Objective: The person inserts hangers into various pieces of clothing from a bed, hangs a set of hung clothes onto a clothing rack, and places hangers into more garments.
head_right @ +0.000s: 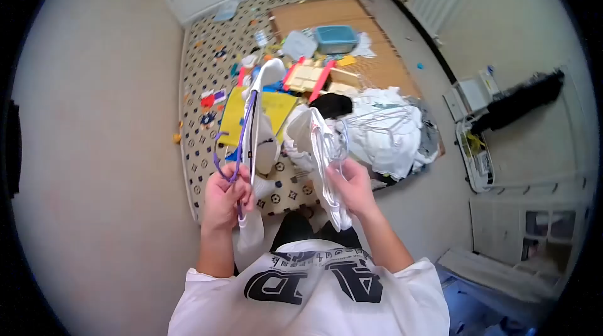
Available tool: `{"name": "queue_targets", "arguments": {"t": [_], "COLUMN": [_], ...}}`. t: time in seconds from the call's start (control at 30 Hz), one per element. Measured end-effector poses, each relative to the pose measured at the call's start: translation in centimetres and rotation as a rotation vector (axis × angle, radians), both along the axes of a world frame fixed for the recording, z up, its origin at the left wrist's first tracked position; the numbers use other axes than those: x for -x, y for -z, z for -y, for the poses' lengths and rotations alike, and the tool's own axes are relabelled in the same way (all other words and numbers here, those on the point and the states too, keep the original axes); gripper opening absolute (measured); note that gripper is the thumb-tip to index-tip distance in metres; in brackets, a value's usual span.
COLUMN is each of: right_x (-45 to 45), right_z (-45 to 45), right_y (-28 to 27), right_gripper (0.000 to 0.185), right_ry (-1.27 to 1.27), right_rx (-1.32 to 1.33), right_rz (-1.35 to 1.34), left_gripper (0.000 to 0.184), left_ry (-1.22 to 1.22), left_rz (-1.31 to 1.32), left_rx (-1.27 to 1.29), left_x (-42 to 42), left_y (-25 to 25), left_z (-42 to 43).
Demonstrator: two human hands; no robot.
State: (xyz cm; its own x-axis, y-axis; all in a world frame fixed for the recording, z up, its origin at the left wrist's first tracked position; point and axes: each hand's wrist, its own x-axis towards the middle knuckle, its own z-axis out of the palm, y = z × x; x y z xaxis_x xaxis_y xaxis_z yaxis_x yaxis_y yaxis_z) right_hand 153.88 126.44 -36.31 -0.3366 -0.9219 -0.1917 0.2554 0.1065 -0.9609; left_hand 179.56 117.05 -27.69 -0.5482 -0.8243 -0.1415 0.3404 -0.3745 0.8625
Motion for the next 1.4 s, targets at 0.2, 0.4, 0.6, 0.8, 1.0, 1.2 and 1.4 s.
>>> {"name": "queue_targets", "arguments": {"t": [0.2,0.4,0.6,0.8,1.0,1.2,1.4], "right_x": [5.5,9.8,13.2,17.8,26.4,37.4,49.0], "right_z": [-8.3,-13.5,-18.0,-22.2,-27.4,-33.5,-39.1], "right_y": [-6.8,-11.1,-13.2,-14.0,-13.6,-12.3,-13.6], "right_gripper": [0.017,0.016,0.019,0.028,0.033,0.031,0.030], "right_ry": [0.131,0.373,0.645,0.832,0.920,0.947,0.902], "right_rx": [0.256,0.350,0.364,0.398,0.475,0.506,0.456], "right_rz": [0.090,-0.140,-0.281,-0.373,-0.366,-0.360,-0.340], "left_gripper": [0.022,0.024,0.031,0.034,0.036,0.036,0.031], "left_ry": [0.293,0.628,0.994,1.174,1.266,1.283,1.150], "left_rz": [-0.032,-0.166,-0.241,-0.325,-0.374,-0.381,-0.378], "left_rx": [0.148,0.192,0.194,0.288,0.334,0.209,0.347], "left_x": [11.5,23.3,33.3,42.9,53.1,63.9,74.7], "left_y": [-4.3,-5.1,-4.6,-5.2,-5.2,-3.5,-4.3], "left_z": [-3.4,-5.4,-8.9,-14.1,-20.1,-27.3,-33.2]}}
